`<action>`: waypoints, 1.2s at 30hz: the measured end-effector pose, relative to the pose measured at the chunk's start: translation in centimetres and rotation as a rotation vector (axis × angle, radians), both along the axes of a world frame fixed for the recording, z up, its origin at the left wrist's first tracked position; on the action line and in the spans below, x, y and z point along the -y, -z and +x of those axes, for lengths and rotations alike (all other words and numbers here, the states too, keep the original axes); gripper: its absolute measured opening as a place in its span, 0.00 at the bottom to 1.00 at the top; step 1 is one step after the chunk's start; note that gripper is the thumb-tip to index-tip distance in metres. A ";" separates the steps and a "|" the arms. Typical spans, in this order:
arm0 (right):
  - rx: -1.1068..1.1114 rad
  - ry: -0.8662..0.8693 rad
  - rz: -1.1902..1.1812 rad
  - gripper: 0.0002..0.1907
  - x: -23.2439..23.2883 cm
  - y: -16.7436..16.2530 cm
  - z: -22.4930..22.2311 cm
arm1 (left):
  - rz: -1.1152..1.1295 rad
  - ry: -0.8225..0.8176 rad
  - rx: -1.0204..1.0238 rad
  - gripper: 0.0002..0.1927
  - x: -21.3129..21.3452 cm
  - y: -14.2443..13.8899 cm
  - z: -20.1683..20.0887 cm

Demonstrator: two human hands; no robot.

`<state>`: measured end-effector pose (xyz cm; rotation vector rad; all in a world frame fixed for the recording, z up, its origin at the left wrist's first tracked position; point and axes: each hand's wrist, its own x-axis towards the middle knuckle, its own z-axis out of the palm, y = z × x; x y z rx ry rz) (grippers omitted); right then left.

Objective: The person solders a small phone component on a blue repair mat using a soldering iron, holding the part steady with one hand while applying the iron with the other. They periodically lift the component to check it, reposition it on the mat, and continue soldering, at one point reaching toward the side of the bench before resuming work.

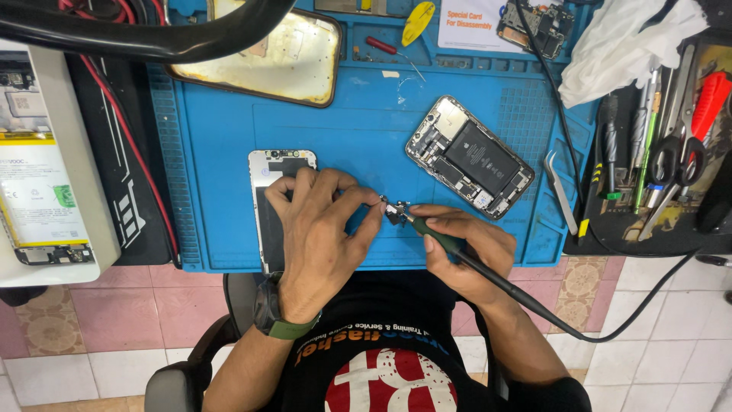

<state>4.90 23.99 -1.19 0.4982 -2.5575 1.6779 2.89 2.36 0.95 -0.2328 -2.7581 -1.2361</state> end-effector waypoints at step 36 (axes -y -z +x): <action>-0.118 -0.090 0.098 0.21 0.8 -0.1 -1.0 | -0.222 -0.052 -0.092 0.20 -2.8 1.6 3.5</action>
